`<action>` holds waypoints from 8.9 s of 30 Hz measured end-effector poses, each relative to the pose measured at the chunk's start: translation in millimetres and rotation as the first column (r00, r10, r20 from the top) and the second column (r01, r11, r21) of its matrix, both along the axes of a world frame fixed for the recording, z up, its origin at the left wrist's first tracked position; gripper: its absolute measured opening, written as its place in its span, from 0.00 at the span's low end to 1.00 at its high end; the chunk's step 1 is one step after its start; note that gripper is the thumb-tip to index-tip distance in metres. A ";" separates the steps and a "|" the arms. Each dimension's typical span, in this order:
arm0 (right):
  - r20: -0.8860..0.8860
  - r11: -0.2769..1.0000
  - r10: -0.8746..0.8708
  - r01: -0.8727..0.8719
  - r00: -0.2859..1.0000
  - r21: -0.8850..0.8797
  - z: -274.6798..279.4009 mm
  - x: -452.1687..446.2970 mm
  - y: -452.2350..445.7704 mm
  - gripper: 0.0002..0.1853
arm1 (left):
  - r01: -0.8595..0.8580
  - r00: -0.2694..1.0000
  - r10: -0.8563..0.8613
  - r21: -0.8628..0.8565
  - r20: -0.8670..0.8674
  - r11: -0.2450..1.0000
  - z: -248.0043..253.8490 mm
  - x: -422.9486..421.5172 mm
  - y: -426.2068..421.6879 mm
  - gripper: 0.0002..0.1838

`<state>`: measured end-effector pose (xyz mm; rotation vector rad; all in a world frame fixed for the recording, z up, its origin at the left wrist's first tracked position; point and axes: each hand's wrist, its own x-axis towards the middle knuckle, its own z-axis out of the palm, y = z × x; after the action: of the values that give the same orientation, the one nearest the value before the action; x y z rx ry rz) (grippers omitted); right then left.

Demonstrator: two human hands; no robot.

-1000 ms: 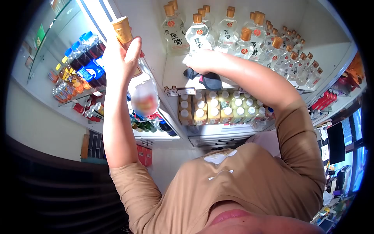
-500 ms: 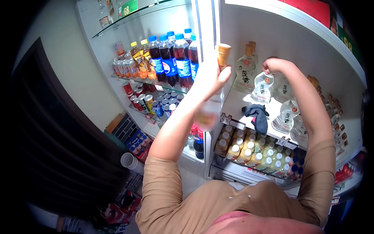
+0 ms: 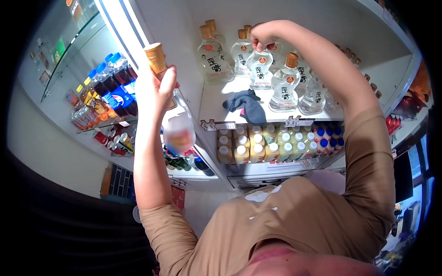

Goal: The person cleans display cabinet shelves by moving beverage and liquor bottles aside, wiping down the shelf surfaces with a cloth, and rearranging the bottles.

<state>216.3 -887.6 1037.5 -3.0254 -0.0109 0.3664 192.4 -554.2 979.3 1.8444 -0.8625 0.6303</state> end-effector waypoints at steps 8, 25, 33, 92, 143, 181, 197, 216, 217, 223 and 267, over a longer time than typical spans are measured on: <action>-0.032 0.996 -0.087 0.086 0.996 -0.032 7.1 -23.9 -22.6 0.08 | -0.009 0.999 0.011 -0.057 0.036 0.998 -0.3 -0.8 -1.3 0.16; 0.095 0.992 0.030 -0.018 0.995 -0.127 -6.7 -4.8 -38.2 0.14 | -0.102 0.991 0.101 0.003 0.092 0.995 -5.1 9.4 4.0 0.18; 0.057 0.962 -0.001 0.017 0.998 -0.271 -1.7 2.6 -51.3 0.13 | -0.029 1.000 0.029 -0.034 0.001 0.999 -1.6 0.4 1.4 0.18; 0.263 0.924 0.054 0.052 0.963 -0.379 17.1 29.8 4.9 0.18 | -0.065 0.996 0.067 -0.025 0.057 0.998 0.1 -4.4 -0.3 0.18; -0.031 0.885 0.455 -0.456 0.890 -0.097 -142.5 43.7 120.4 0.18 | -0.204 0.973 0.189 0.111 0.135 0.973 2.0 -5.6 -2.9 0.18; -0.328 0.000 -0.741 0.490 0.585 0.872 -491.3 -470.6 -33.7 0.10 | -0.117 0.990 0.122 -0.077 0.066 0.990 16.4 3.0 -93.3 0.18; -0.355 -0.284 -0.462 0.244 0.813 0.927 -424.9 -403.0 -10.9 0.19 | -0.137 0.990 0.142 -0.184 0.017 0.973 -11.6 44.7 -100.0 0.18; -0.441 -0.431 -0.353 0.275 0.825 0.860 -451.9 -385.5 -20.8 0.18 | -0.599 0.637 0.580 -0.148 0.507 0.787 -7.7 33.2 -108.3 0.46; -0.452 -0.434 -0.360 0.283 0.816 0.856 -451.7 -385.4 -21.3 0.18 | -0.552 0.586 0.555 -0.211 0.590 0.807 -5.4 27.6 -110.6 0.46; -0.416 -0.465 -0.357 0.226 0.836 0.856 -446.1 -387.9 -18.9 0.17 | -0.369 0.566 0.291 -0.079 0.771 0.926 25.1 5.5 -148.4 0.23; -0.263 -0.459 -0.482 0.015 0.836 0.888 -460.0 -417.9 -19.9 0.19 | -0.322 0.930 0.326 0.797 0.168 0.511 66.8 77.7 -274.3 0.23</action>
<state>-201.6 -907.5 577.6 -0.9969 0.2927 -0.2012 270.1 -828.4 1046.1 2.9245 -0.8780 0.4684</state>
